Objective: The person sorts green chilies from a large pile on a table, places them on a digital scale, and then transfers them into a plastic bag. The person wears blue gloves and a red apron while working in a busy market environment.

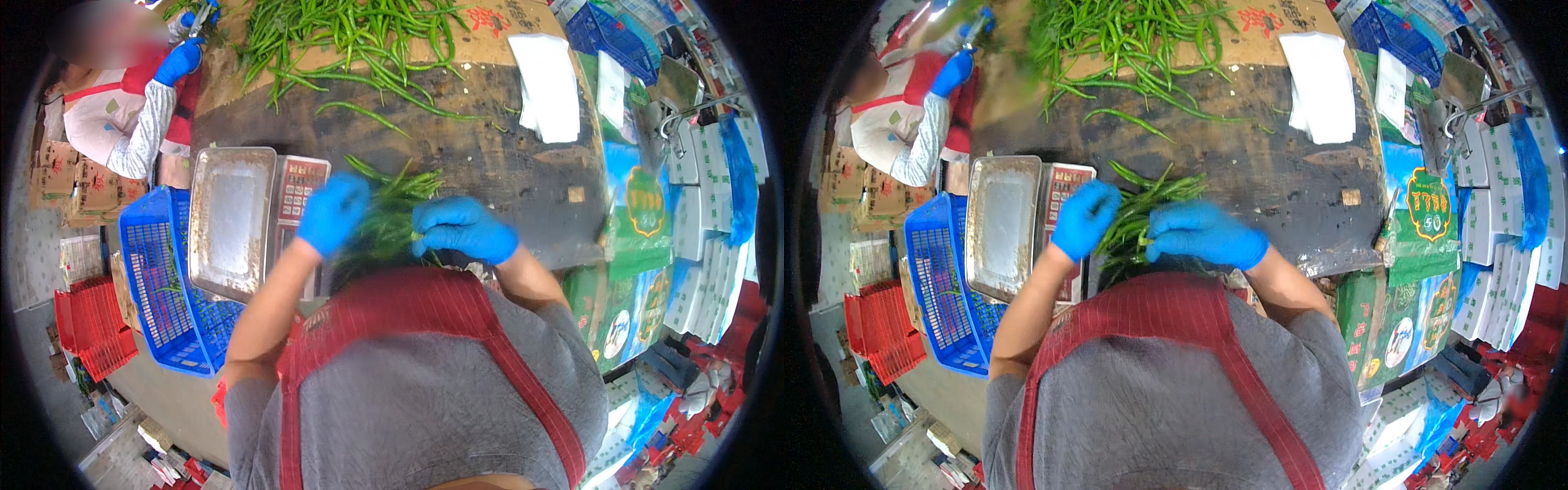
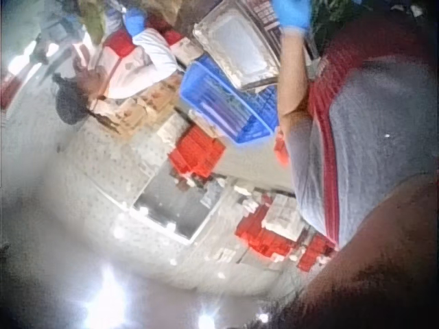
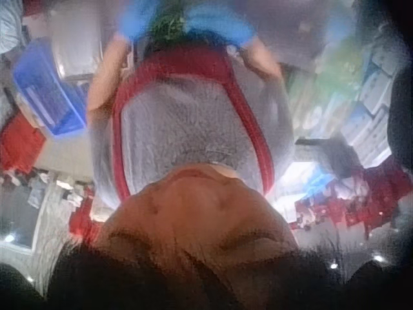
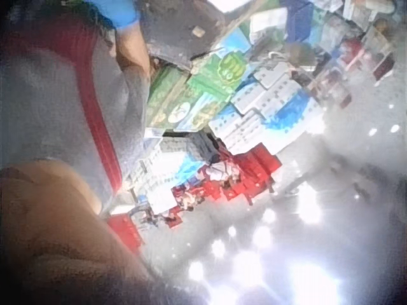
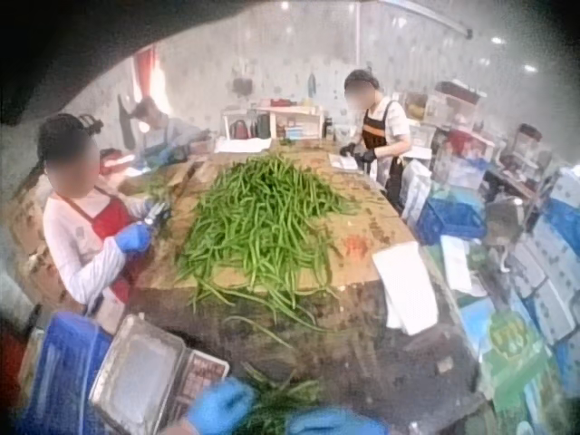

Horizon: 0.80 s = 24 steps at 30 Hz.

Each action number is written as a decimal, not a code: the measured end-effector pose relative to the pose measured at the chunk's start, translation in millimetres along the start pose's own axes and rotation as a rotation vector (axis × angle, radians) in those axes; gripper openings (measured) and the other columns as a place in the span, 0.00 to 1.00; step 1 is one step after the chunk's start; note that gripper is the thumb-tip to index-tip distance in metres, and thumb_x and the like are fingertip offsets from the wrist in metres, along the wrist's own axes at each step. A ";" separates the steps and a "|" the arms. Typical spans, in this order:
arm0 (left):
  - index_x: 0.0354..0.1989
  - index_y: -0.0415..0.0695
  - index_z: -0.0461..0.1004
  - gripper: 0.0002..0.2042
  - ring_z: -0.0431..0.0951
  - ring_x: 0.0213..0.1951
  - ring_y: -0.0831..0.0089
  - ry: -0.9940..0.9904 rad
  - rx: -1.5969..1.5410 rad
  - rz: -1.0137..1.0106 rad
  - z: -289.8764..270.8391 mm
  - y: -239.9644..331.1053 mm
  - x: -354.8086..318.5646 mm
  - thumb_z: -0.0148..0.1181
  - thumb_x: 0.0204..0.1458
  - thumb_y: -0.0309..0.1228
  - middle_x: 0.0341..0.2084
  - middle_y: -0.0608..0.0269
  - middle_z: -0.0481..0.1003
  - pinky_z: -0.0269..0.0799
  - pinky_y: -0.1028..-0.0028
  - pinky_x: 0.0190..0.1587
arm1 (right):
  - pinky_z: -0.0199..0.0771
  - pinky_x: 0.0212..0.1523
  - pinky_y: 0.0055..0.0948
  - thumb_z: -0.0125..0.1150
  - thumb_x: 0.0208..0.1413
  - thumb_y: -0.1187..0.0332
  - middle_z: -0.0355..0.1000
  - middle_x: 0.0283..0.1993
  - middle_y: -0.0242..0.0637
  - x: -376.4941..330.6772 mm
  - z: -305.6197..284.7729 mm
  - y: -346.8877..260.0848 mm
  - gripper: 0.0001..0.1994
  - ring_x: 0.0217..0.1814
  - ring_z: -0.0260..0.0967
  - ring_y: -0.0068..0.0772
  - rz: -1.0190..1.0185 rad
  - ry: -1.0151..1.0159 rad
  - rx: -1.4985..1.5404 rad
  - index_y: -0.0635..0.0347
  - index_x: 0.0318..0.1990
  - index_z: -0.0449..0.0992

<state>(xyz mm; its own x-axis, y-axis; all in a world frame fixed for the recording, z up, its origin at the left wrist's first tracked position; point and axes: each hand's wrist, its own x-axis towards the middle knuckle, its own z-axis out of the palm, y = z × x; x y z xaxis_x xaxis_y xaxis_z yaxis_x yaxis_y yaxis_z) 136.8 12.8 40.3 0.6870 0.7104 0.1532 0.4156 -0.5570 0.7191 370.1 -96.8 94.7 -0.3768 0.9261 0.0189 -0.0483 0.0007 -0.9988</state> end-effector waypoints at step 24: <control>0.46 0.39 0.74 0.11 0.75 0.42 0.73 0.097 -0.445 -0.339 17.5 -25.2 -40.5 0.49 0.57 0.23 0.43 0.60 0.75 0.69 0.74 0.48 | 0.69 0.38 0.41 0.58 0.52 0.61 0.70 0.29 0.44 144.3 -85.9 194.9 0.12 0.35 0.70 0.49 0.250 0.447 -0.752 0.62 0.33 0.73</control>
<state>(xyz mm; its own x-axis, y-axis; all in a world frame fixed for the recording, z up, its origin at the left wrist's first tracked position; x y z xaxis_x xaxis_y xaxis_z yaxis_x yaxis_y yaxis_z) 108.9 -9.5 4.1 0.4920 0.8660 -0.0894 0.2978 -0.0709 0.9520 385.8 69.4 -101.0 0.1061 0.9923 -0.0642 0.6622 -0.1186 -0.7398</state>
